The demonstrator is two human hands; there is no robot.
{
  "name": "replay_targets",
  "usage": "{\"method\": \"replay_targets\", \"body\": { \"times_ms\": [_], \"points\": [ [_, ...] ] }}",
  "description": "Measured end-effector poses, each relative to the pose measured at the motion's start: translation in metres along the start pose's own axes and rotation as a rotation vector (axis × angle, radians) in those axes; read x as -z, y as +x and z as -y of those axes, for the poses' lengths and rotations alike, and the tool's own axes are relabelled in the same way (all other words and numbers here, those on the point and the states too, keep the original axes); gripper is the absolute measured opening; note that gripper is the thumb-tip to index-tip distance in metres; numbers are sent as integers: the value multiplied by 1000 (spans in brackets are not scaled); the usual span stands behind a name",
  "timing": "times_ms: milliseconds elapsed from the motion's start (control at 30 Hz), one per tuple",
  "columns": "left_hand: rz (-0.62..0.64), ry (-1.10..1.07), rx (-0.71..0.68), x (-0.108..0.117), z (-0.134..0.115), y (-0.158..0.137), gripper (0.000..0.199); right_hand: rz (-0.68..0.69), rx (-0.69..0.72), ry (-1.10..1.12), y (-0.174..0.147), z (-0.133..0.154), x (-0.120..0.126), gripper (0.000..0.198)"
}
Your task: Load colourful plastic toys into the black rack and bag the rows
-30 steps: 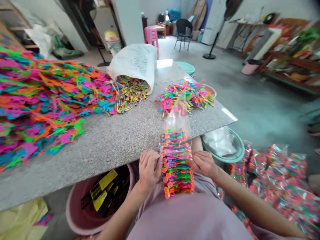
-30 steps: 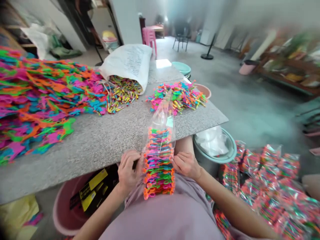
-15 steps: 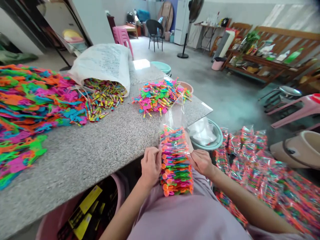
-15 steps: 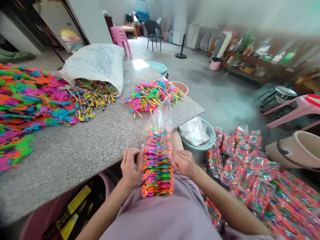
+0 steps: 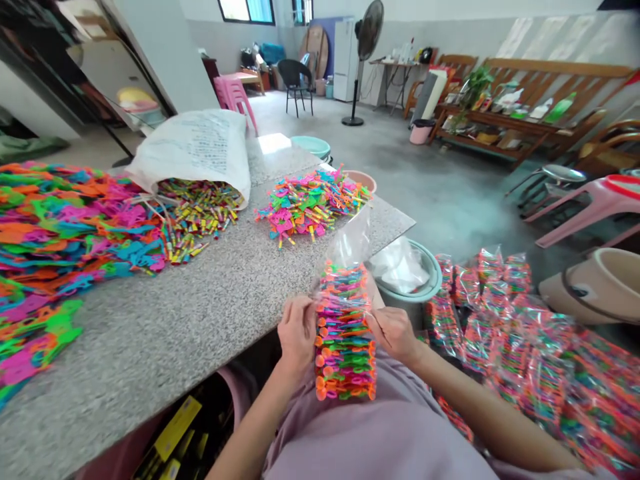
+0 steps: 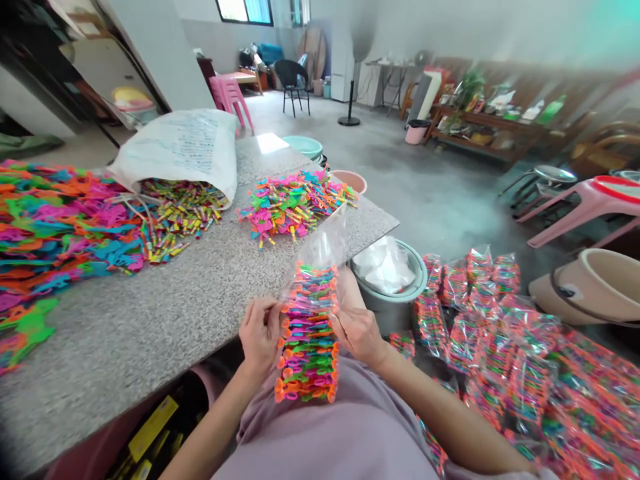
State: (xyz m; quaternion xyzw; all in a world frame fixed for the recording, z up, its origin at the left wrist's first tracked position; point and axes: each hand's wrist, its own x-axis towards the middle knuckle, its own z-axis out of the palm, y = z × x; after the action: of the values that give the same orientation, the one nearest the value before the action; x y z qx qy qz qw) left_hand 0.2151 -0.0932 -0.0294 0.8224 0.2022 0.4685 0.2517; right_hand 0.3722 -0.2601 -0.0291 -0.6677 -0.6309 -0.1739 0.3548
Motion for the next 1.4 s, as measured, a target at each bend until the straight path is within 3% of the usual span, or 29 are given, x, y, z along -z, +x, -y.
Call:
{"method": "replay_targets", "body": {
  "times_ms": [133, 233, 367, 467, 567, 700, 833, 1000, 1200, 1400],
  "points": [
    [73, -66, -397, 12, 19, -29, 14, 89, 196, -106, -20, -9, 16, 30],
    [201, -63, -472, 18, 24, -45, 14, 199, 241, -122, -38, -14, 28, 27],
    [364, -49, -386, 14, 17, -44, 11, 282, 165, -99, -60, -12, 36, 28],
    [566, -92, -369, 5, 17, -34, 18, 214, 122, -144, -69, -10, 37, 32],
    [696, -151, -239, -7, 24, -29, 22, 109, 139, -230, -71, -8, 35, 23],
    [702, -232, -52, -25, 28, -24, 17, -31, 42, -216, -73, -5, 33, 5],
    [818, -310, 79, -32, 25, -12, 16, -2, -86, -139, -81, 0, 30, 20],
    [902, -323, 142, -30, 25, 2, 24, 15, -32, -160, -84, -2, 26, 27],
    [767, -300, 236, -33, 24, -1, 25, 2, 13, -155, -89, -4, 30, 19],
    [823, -385, 278, -33, 24, -7, 27, 85, -49, -61, -100, 8, 28, 24]
  ]
}}
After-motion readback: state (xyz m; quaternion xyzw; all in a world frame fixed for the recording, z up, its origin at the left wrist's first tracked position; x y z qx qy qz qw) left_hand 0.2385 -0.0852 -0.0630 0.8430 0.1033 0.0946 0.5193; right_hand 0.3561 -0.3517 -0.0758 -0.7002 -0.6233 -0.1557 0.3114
